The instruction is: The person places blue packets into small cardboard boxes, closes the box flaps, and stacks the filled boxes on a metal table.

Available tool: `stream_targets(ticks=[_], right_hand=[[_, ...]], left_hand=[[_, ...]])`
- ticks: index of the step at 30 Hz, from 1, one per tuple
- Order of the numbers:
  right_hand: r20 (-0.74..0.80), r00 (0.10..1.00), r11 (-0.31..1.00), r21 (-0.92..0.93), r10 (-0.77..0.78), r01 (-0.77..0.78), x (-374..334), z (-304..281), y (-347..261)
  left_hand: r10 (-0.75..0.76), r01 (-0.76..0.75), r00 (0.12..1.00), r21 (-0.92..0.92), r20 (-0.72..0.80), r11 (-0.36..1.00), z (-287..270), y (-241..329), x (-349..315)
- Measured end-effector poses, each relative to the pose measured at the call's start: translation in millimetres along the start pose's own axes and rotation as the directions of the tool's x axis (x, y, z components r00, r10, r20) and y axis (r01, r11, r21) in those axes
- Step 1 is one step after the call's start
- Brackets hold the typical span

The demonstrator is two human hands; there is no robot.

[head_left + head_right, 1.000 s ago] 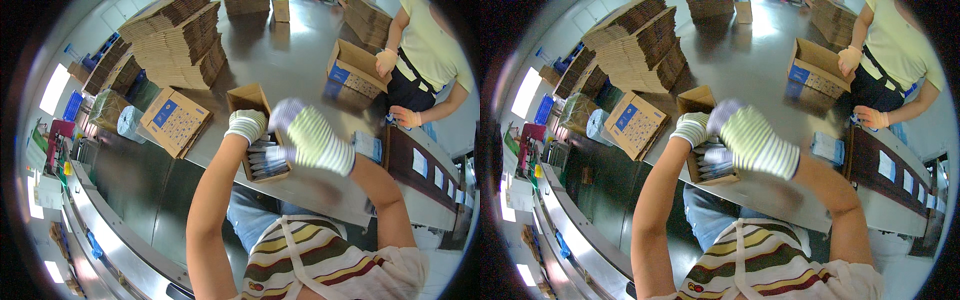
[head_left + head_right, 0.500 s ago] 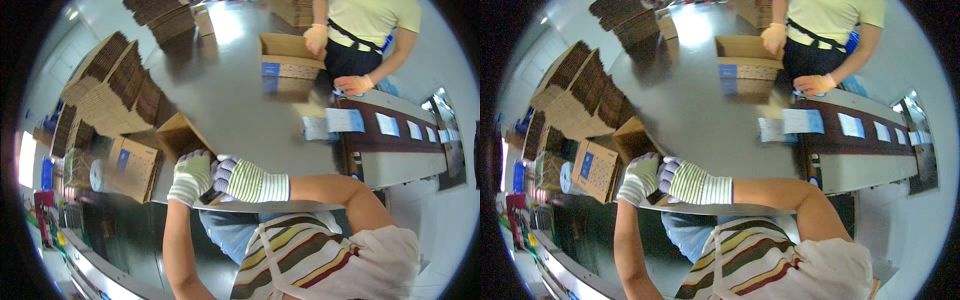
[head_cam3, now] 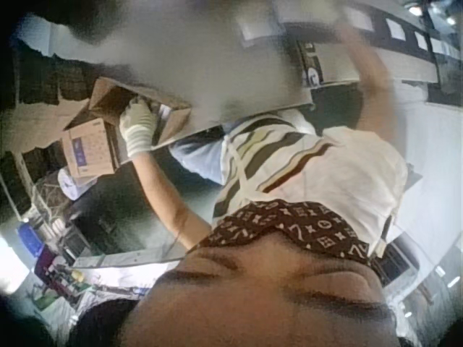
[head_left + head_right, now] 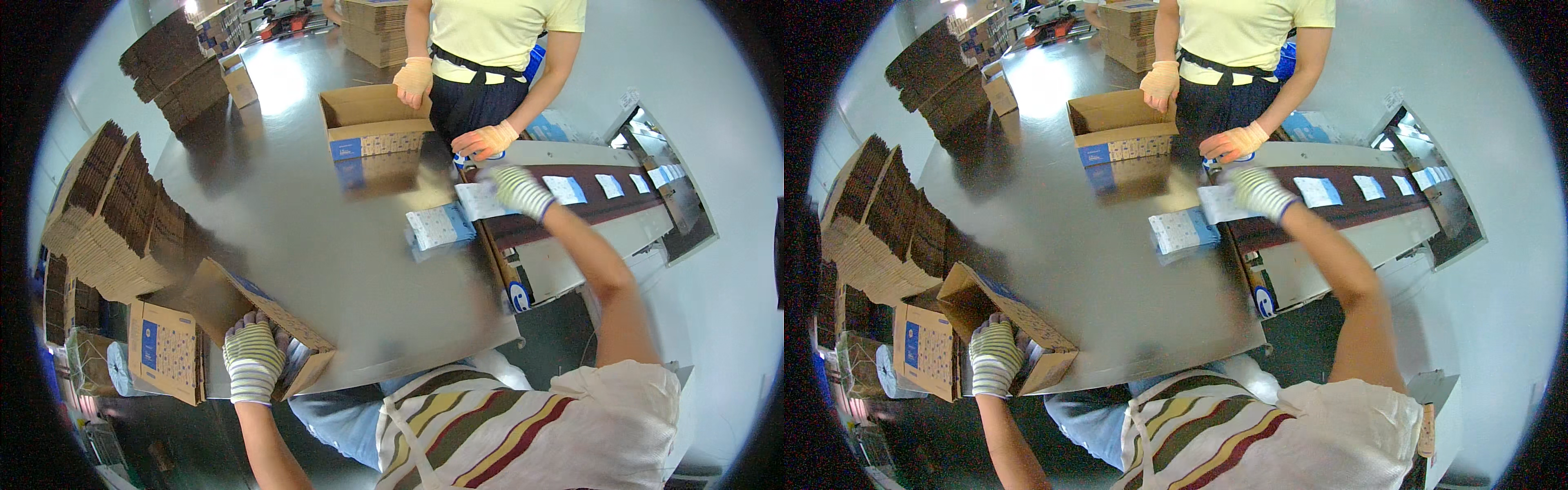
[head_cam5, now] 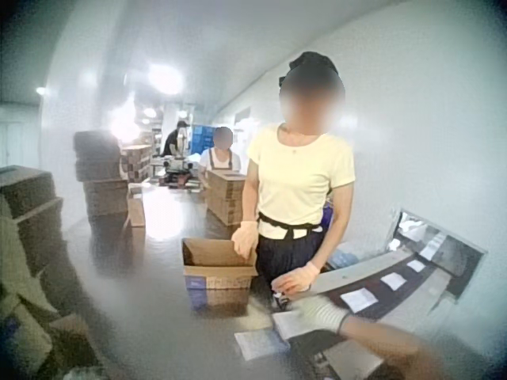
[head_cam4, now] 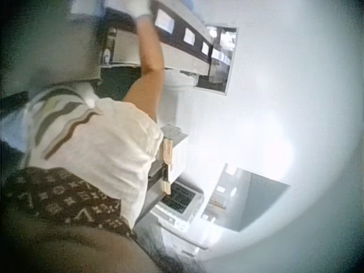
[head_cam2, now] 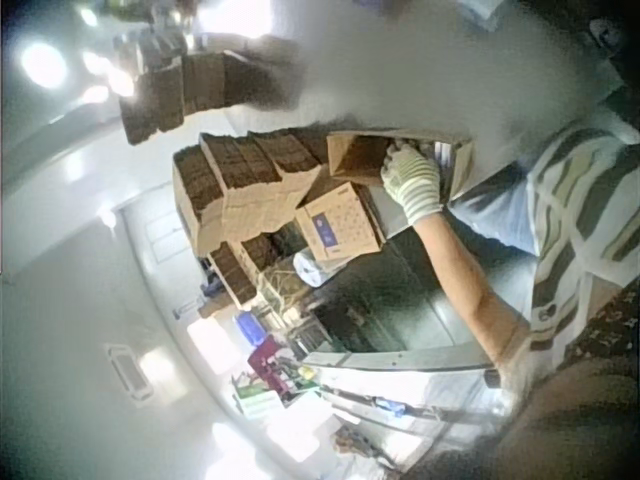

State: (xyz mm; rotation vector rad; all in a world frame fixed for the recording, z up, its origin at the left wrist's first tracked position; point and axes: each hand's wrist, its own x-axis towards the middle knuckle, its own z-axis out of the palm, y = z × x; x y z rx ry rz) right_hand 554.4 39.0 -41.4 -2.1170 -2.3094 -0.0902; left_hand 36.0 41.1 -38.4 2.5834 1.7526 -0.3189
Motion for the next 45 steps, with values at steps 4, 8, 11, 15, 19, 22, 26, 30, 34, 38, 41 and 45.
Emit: stream_targets(ticks=[4,8,11,15,19,22,26,30,34,38,41,45], right_hand=[[0.377,0.837,0.872,-0.439,0.397,-0.216,-42,-11,129],[0.418,0.872,0.966,-0.077,0.255,-0.245,-44,-1,135],[0.48,0.871,0.993,0.004,0.105,-0.122,-19,8,130],[0.44,0.884,0.987,0.1,-0.159,0.127,24,-15,56],[0.47,0.811,0.937,0.2,-0.35,0.288,88,48,1],[0.576,0.677,0.885,0.231,-0.459,0.403,108,99,3],[0.533,0.603,0.743,0.074,-0.594,0.665,77,82,-62],[0.391,0.504,0.512,-0.092,-0.77,0.854,18,30,-155],[0.351,0.507,0.547,0.02,-0.787,0.837,15,13,-201],[0.059,0.629,0.623,0.242,-0.775,0.744,64,-8,-241],[-0.311,0.699,0.578,0.4,-0.644,0.711,102,-32,-269],[-0.52,0.628,0.386,0.504,-0.579,0.773,138,-38,-355]], left_hand=[[-0.006,0.006,1.0,-0.024,0.018,1.0,-3,8,6],[-0.016,0.017,1.0,-0.039,0.019,0.999,-13,9,0],[-0.021,0.021,0.999,-0.025,-0.029,0.999,-12,5,-12],[0.005,-0.006,1.0,-0.044,-0.011,0.999,-7,11,5],[-0.026,0.026,1.0,-0.018,0.002,0.999,-9,4,-1],[-0.009,0.006,0.999,-0.078,-0.043,0.997,-15,3,-7],[-0.05,0.029,0.991,-0.165,-0.125,0.986,-9,5,-8],[-0.052,0.06,0.998,-0.232,0.04,0.971,-25,3,-9],[-0.027,0.037,0.996,-0.128,0.08,0.991,-4,12,-3],[-0.038,0.052,0.994,-0.145,0.101,0.988,-2,12,-5],[-0.012,0.026,0.994,-0.14,0.106,0.99,-6,15,6],[-0.061,0.066,0.996,-0.071,0.068,0.995,10,14,17]])
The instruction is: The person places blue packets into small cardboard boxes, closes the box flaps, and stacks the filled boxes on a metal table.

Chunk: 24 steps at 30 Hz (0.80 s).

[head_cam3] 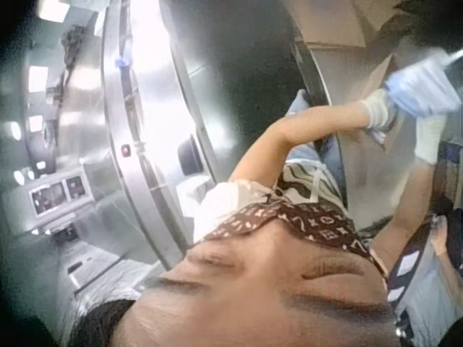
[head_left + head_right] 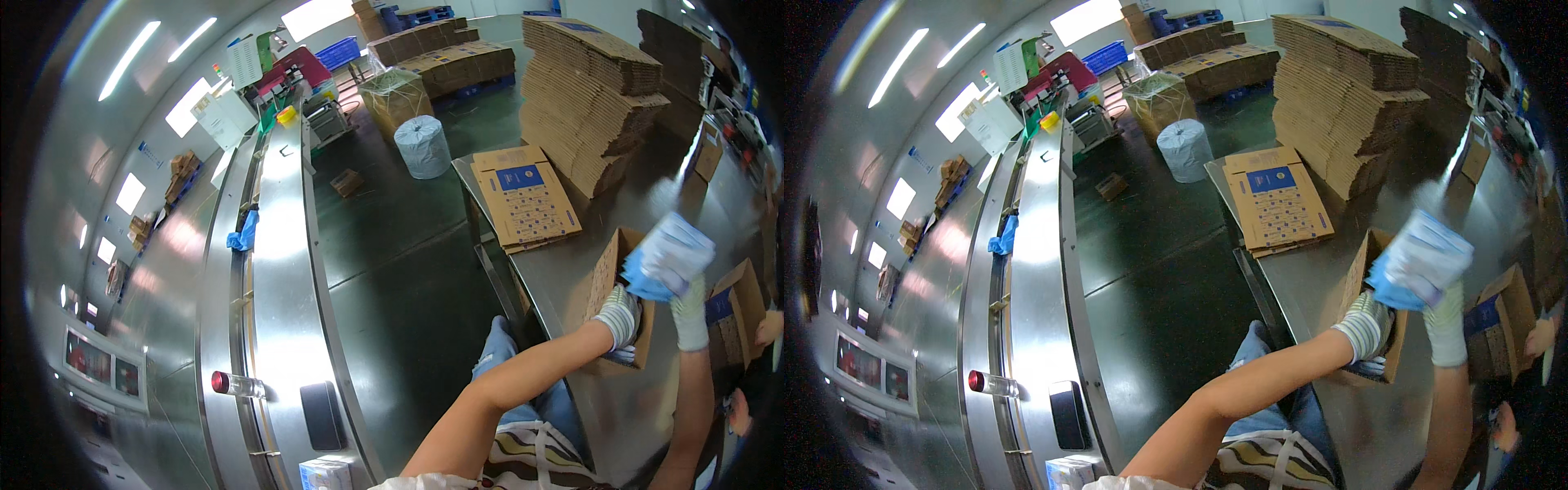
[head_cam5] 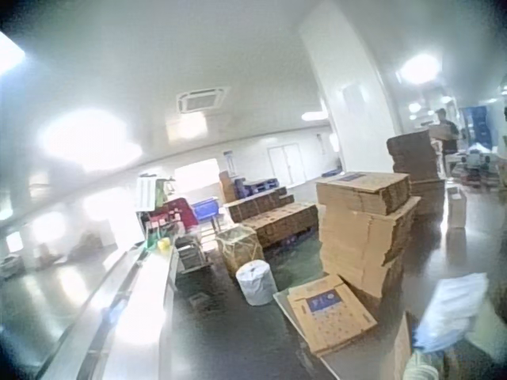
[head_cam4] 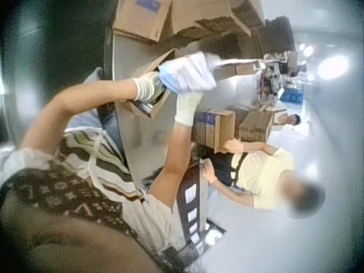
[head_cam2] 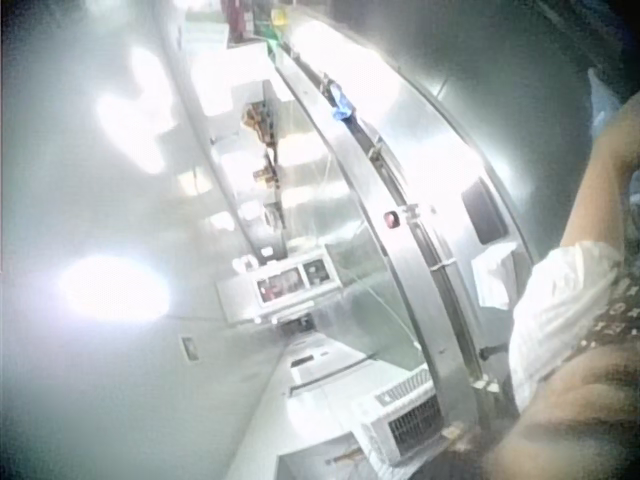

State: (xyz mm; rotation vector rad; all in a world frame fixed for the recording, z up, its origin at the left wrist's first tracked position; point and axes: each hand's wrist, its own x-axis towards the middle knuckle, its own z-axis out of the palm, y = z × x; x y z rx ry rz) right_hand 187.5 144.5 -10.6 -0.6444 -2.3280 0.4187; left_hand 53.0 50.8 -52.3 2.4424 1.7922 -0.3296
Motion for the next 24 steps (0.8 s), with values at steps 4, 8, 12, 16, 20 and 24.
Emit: stream_targets(ticks=[4,8,12,16,20,24], right_hand=[[0.162,0.985,0.99,-0.108,-0.068,0.086,20,51,51],[0.217,0.902,0.916,0.066,0.373,-0.395,37,56,-14],[0.294,0.869,0.824,-0.531,0.398,-0.197,20,44,18],[0.297,0.87,0.868,-0.432,0.394,-0.245,19,25,-3],[0.24,0.968,0.985,-0.167,0.071,-0.031,19,5,-26],[0.514,0.833,0.733,-0.644,0.203,0.219,30,36,-37]], left_hand=[[0.071,-0.074,0.997,-0.142,-0.025,0.987,-17,-7,-5],[-0.003,-0.03,0.989,-0.219,-0.149,0.975,-1,-20,-17],[0.013,-0.031,0.996,-0.222,-0.085,0.975,-23,-17,-21],[0.046,-0.064,0.995,-0.228,-0.085,0.971,-23,-8,-19],[0.045,-0.067,0.992,-0.189,-0.12,0.98,-16,-10,-19],[0.074,-0.063,0.995,-0.168,0.061,0.984,-34,-11,-23]])
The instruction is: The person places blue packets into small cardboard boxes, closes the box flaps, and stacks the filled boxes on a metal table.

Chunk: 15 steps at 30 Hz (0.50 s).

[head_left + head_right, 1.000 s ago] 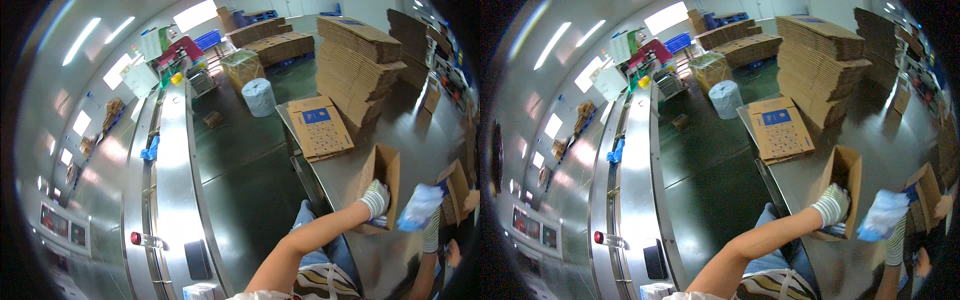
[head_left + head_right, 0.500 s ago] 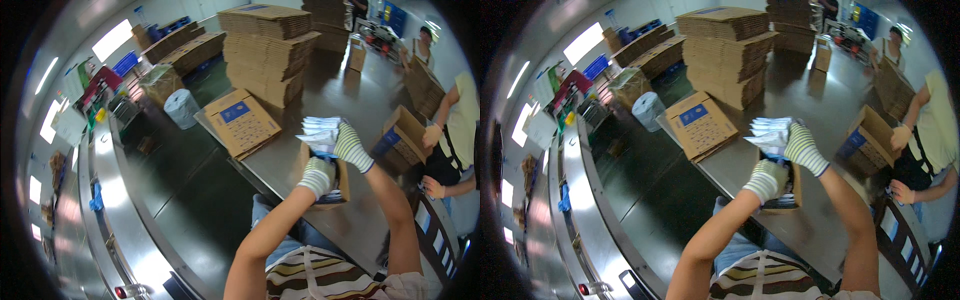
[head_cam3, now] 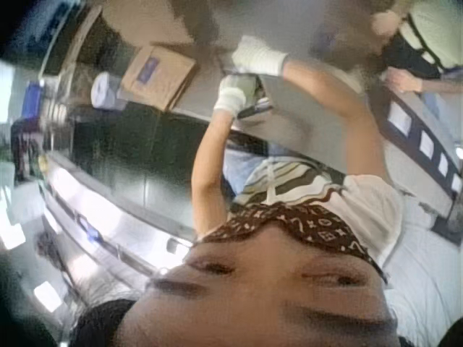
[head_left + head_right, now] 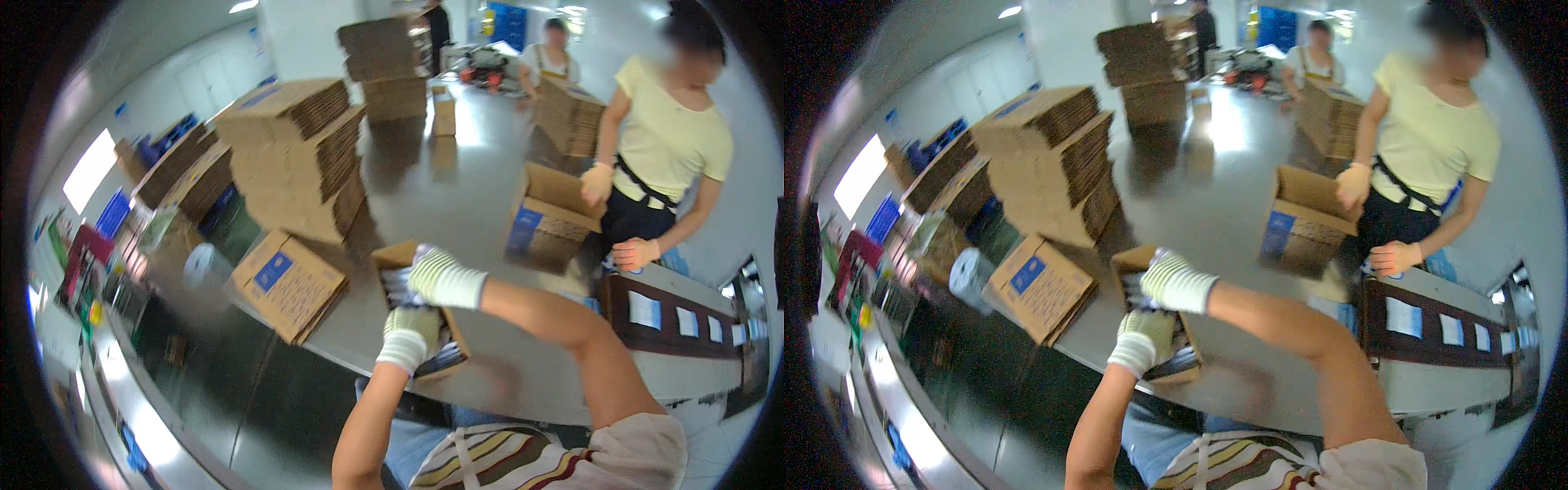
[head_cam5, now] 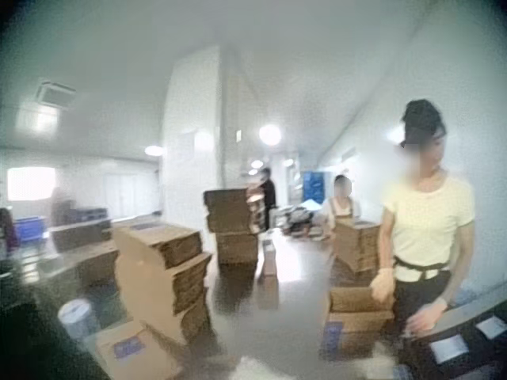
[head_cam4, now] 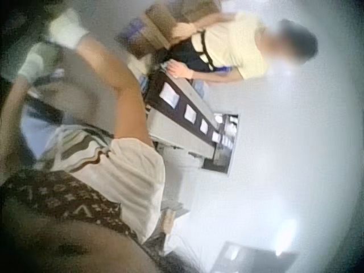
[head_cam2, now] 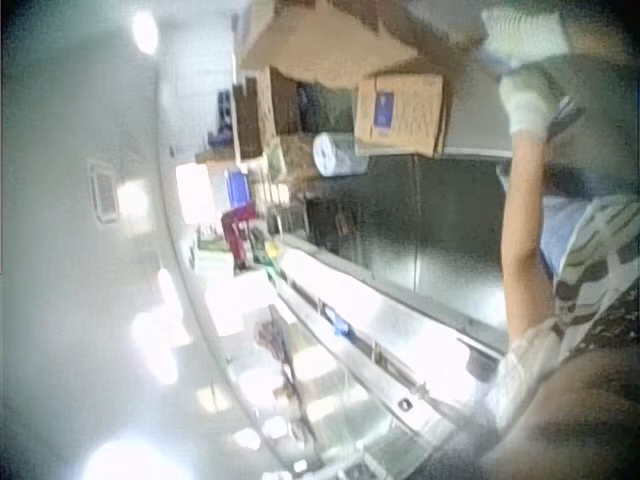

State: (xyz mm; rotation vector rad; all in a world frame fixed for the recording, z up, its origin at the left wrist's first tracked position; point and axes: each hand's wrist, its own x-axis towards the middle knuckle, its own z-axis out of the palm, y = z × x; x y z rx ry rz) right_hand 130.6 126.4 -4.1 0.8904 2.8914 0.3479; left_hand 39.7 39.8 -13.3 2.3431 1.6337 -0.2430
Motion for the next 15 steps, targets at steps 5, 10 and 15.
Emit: stream_targets(ticks=[5,10,15], right_hand=[[0.002,1.0,0.999,-0.034,-0.002,0.002,-5,1,5],[-0.56,0.819,0.953,0.163,-0.125,0.257,-64,-7,-25],[-0.403,0.891,0.859,0.361,-0.207,0.362,-128,14,-76]], left_hand=[[0.046,-0.039,0.994,0.062,-0.1,0.997,8,3,9],[0.087,-0.106,0.97,-0.072,-0.227,0.992,33,-22,2],[0.206,-0.211,0.96,-0.007,-0.188,0.978,13,-3,11]])
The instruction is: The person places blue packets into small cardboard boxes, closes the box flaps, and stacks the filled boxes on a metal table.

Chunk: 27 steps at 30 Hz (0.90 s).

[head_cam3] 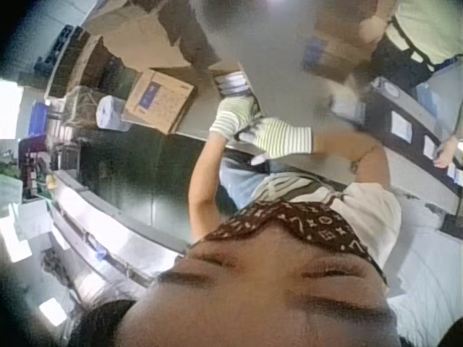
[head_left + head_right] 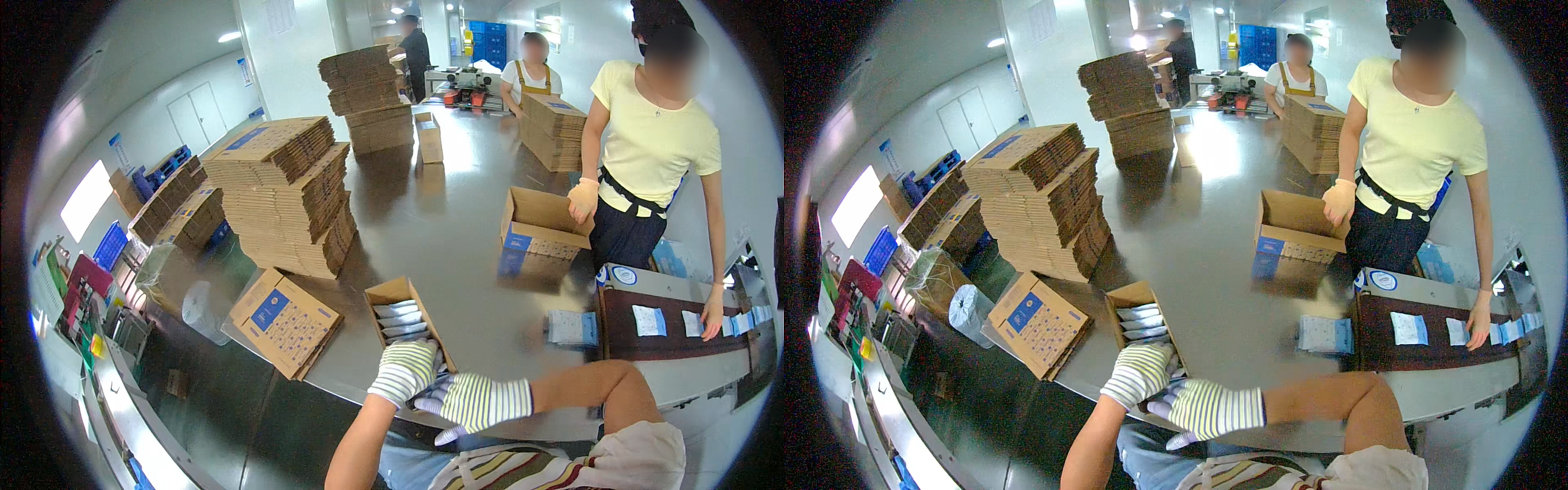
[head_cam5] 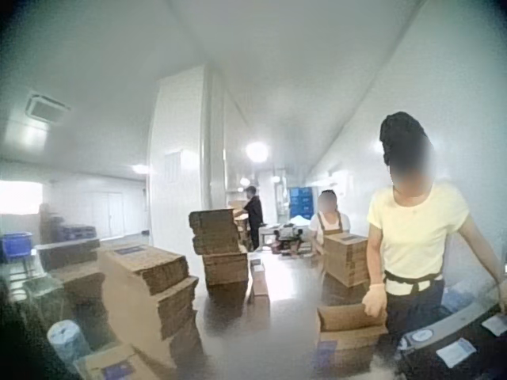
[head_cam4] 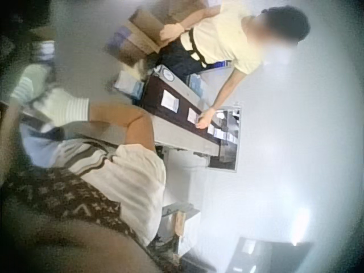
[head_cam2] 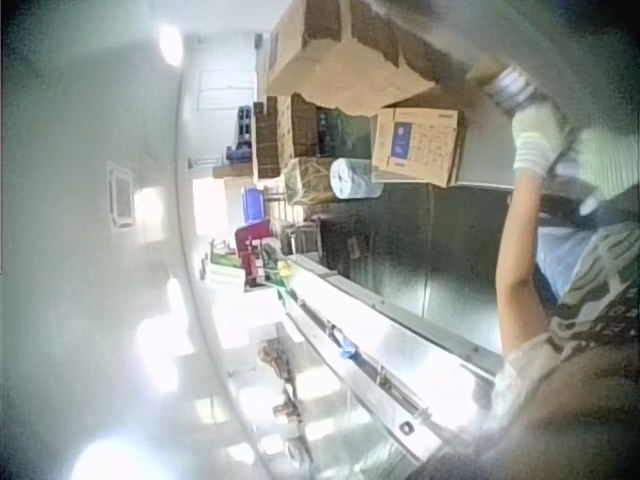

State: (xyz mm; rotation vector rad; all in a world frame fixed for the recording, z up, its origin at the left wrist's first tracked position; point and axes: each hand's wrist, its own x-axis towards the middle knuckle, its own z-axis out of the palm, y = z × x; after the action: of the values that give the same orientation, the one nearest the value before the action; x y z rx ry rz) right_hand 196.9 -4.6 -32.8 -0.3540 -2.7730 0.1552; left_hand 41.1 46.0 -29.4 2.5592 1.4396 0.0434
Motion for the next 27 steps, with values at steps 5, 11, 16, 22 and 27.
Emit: stream_targets(ticks=[5,11,16,22,27], right_hand=[[0.115,0.983,0.969,-0.22,0.142,-0.114,13,20,-5],[-0.079,0.946,0.906,-0.275,0.313,-0.323,57,22,90],[-0.344,0.67,0.474,-0.503,0.658,-0.723,83,-23,288],[-0.04,0.698,0.662,-0.282,0.715,-0.695,82,-47,237],[0.168,0.815,0.832,-0.095,0.555,-0.547,14,-2,142]], left_hand=[[-0.514,-0.181,0.685,-0.803,-0.517,0.567,-10,-73,-42],[-0.939,-0.029,0.314,-0.99,-0.139,0.137,2,-347,-259],[-0.819,0.757,-0.193,-0.613,-0.54,0.227,-33,-438,-398],[-0.998,-0.089,-0.06,-0.996,0.001,0.005,-8,-387,-338],[-0.91,0.533,0.191,-0.74,-0.368,0.411,-14,-332,-265]])
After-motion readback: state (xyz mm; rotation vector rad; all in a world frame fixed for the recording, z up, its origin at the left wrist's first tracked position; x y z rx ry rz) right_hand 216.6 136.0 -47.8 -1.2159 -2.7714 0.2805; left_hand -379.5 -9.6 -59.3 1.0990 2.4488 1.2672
